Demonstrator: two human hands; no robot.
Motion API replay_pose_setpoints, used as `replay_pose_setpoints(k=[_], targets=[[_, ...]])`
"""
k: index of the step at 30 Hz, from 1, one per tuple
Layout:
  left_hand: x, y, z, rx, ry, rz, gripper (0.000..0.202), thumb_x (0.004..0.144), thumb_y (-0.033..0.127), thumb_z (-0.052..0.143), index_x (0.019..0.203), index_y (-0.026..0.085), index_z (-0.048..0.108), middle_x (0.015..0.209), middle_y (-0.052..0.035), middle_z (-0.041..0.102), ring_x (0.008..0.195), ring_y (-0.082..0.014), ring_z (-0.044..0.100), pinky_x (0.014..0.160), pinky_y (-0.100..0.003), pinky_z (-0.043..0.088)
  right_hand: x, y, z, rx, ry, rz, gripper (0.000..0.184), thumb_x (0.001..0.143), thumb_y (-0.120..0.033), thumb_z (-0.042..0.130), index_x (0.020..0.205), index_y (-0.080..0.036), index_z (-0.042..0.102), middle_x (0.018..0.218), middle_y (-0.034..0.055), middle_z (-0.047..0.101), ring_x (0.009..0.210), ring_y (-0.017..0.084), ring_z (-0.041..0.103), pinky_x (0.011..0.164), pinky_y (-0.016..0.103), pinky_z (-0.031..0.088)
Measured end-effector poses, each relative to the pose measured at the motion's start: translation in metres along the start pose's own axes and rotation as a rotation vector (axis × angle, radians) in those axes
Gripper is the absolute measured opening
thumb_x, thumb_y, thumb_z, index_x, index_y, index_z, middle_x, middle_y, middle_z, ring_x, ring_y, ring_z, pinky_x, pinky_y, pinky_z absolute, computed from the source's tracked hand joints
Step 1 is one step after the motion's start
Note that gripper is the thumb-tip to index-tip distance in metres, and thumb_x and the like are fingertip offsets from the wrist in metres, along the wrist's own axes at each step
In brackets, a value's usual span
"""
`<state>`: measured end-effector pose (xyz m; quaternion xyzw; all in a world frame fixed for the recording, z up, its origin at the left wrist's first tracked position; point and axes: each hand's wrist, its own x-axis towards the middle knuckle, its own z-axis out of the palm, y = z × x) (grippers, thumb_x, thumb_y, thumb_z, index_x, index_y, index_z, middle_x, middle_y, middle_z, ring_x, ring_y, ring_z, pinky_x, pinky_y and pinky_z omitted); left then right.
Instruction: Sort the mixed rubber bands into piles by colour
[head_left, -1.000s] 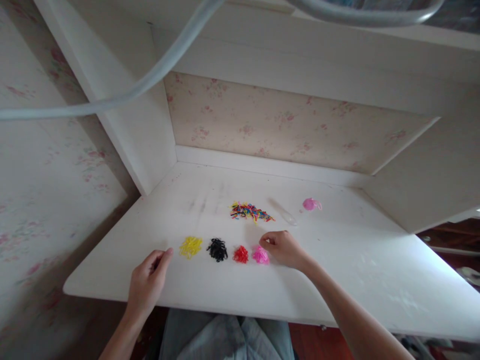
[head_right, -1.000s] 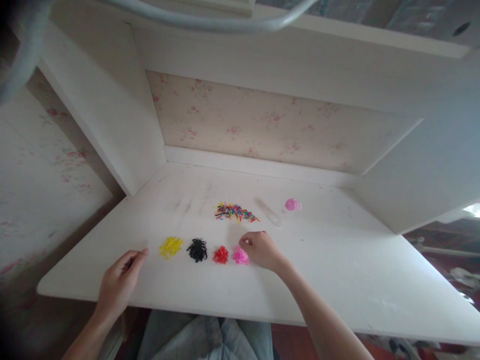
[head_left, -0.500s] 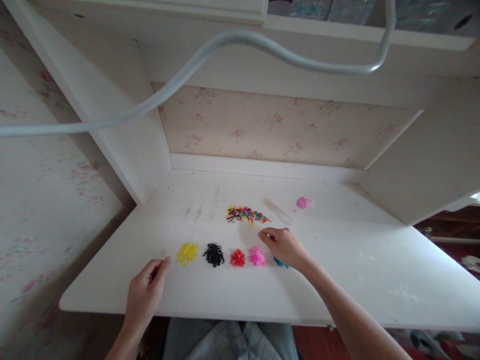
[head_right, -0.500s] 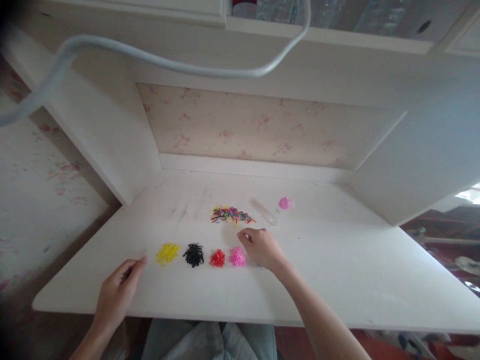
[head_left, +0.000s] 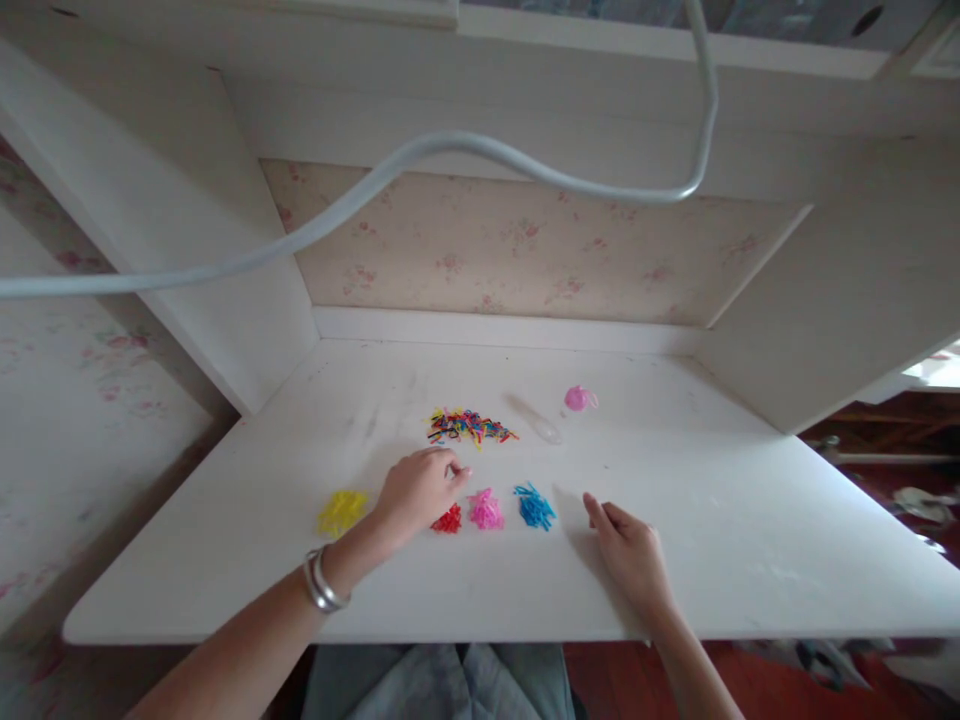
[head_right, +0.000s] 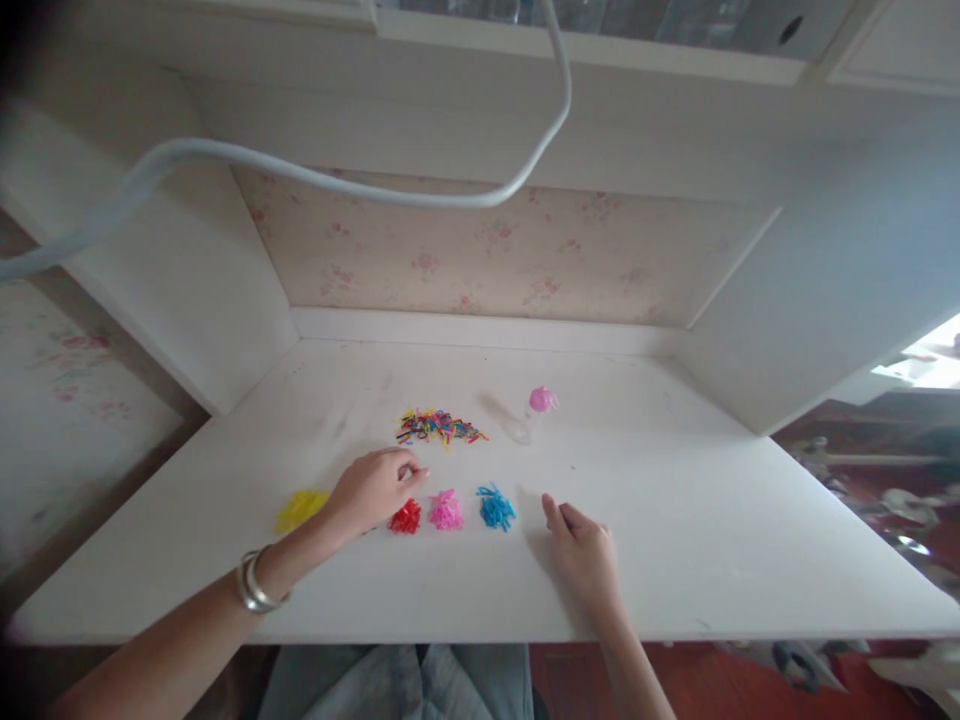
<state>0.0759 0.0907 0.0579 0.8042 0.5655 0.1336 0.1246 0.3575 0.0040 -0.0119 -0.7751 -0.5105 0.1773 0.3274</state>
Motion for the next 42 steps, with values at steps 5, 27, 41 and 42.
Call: replay_pose_setpoints(k=[5,27,41,42], targets=[[0.048,0.022,0.032,0.106,-0.037,-0.036,0.025,0.081,0.038,0.05,0.085,0.018,0.066,0.09,-0.0085,0.069,0.085,-0.02,0.063,0.071,-0.029,0.044,0.004,-0.002,-0.003,0.062,0.013,0.0,0.055,0.081,-0.063,0.039,0.06,-0.018,0.061,0.048,-0.0005,0.053,0.05,0.013,0.047,0.05,0.022,0.031],[-0.005,-0.052,-0.011,0.156,0.073,-0.132,0.03,0.09,0.032,0.033,0.094,0.021,0.061,0.102,-0.005,0.064,0.088,-0.0172,0.061,0.076,-0.027,0.042,0.008,0.007,-0.008,0.16,-0.033,-0.013,0.052,0.081,-0.061,0.042,0.064,-0.016,0.063,0.05,-0.0013,0.052,0.052,0.012,0.046,0.051,0.021,0.031],[-0.103,-0.128,-0.014,0.201,0.182,-0.326,0.029,0.085,0.039,0.04,0.093,0.025,0.064,0.101,-0.0011,0.066,0.077,-0.0148,0.063,0.063,-0.022,0.042,0.001,0.0,-0.005,0.09,0.003,0.005,0.051,0.081,-0.06,0.043,0.066,-0.016,0.064,0.055,0.0002,0.056,0.057,0.014,0.05,0.055,0.022,0.034],[-0.103,-0.129,-0.014,0.19,0.21,-0.321,0.029,0.084,0.039,0.041,0.092,0.024,0.065,0.099,-0.0016,0.066,0.076,-0.0147,0.062,0.063,-0.022,0.042,0.001,-0.001,-0.004,0.088,0.01,0.006,0.051,0.081,-0.06,0.043,0.065,-0.016,0.064,0.055,0.0004,0.056,0.057,0.014,0.05,0.055,0.022,0.034]])
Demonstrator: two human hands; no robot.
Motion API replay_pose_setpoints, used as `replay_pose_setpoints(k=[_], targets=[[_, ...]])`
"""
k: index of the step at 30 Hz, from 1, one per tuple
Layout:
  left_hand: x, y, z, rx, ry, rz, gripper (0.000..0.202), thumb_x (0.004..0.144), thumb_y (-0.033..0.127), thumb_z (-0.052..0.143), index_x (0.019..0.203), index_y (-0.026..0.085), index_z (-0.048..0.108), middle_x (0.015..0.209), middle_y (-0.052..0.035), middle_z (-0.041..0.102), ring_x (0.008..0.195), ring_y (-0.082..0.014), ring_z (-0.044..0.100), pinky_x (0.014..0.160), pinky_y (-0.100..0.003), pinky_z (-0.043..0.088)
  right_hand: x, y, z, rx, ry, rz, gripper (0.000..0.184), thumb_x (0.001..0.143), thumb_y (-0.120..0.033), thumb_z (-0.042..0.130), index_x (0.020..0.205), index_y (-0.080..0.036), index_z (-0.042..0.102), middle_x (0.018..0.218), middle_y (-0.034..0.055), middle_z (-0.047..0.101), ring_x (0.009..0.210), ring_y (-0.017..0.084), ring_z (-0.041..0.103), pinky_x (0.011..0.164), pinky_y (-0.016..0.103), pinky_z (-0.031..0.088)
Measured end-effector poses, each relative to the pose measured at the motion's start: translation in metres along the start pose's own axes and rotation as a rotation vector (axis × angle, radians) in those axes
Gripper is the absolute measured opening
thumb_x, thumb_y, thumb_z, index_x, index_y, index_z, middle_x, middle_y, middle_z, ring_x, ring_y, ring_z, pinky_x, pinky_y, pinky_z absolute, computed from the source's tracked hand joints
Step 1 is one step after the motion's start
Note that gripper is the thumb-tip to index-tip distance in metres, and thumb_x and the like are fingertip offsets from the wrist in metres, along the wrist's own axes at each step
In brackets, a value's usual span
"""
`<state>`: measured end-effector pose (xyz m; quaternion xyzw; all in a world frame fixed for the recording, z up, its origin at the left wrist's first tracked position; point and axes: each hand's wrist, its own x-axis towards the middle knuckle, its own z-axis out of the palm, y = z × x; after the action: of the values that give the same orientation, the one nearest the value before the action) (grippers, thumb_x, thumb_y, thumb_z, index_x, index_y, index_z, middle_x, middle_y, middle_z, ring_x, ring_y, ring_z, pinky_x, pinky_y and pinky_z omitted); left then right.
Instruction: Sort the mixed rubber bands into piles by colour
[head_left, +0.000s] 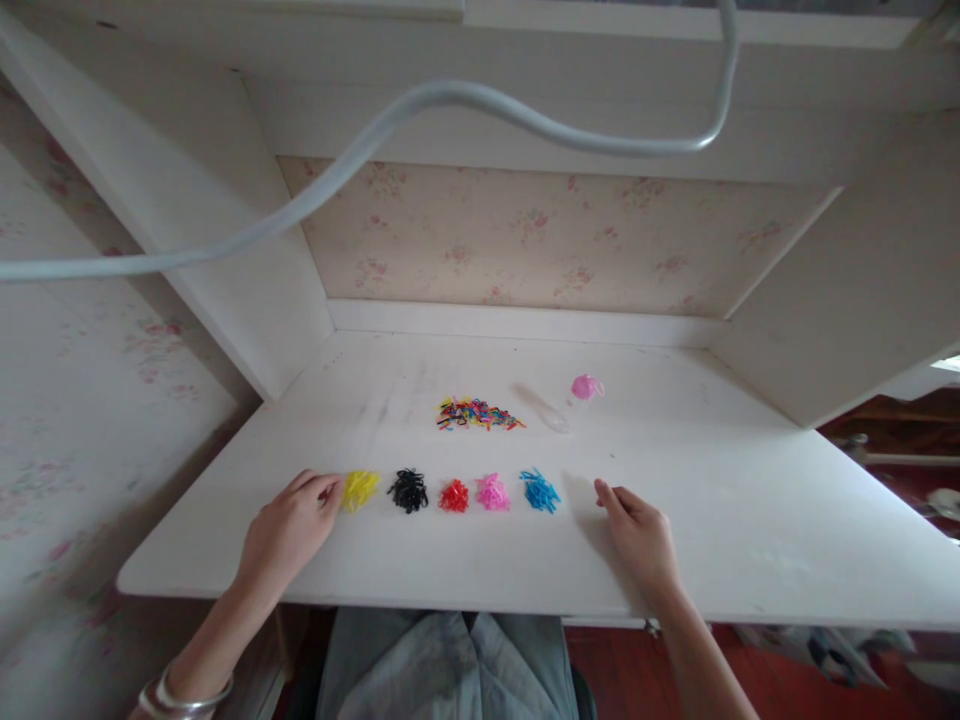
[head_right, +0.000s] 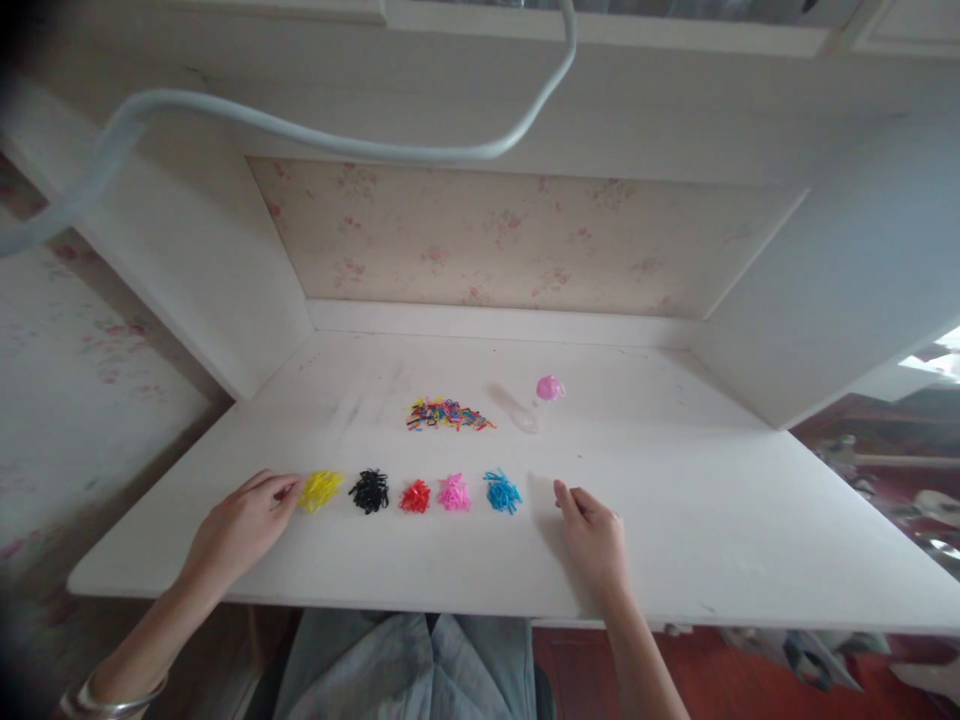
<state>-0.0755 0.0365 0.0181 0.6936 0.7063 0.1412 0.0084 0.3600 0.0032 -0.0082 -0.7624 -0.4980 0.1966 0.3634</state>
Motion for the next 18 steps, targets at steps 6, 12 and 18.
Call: replay_pose_setpoints(k=[6,12,18], targets=[[-0.015,0.011,0.007,-0.255,0.139,-0.037,0.031,0.082,0.045,0.045,0.083,0.02,0.062,0.073,-0.0014,0.066,0.064,-0.0137,0.059,0.06,-0.02,0.042,0.004,0.002,0.003,-0.041,0.002,0.002,0.055,0.079,-0.062,0.041,0.065,-0.015,0.065,0.056,0.001,0.057,0.057,0.014,0.05,0.055,0.022,0.034],[-0.037,0.03,0.021,-0.467,0.035,-0.16,0.046,0.083,0.05,0.044,0.05,0.018,0.039,0.041,0.0064,0.035,0.04,-0.0066,0.038,0.044,-0.017,0.03,0.024,-0.032,0.009,-0.192,-0.117,-0.04,0.056,0.079,-0.063,0.038,0.071,-0.017,0.069,0.05,-0.0004,0.054,0.05,0.013,0.049,0.048,0.022,0.032],[-0.039,0.023,0.025,-0.542,0.047,-0.133,0.046,0.083,0.049,0.045,0.051,0.018,0.036,0.043,0.0068,0.029,0.041,-0.0062,0.035,0.044,-0.018,0.028,0.05,-0.104,0.059,-0.506,-0.324,-0.239,0.038,0.083,-0.049,0.042,0.092,-0.027,0.071,0.079,0.0019,0.068,0.073,0.015,0.061,0.061,0.021,0.037]])
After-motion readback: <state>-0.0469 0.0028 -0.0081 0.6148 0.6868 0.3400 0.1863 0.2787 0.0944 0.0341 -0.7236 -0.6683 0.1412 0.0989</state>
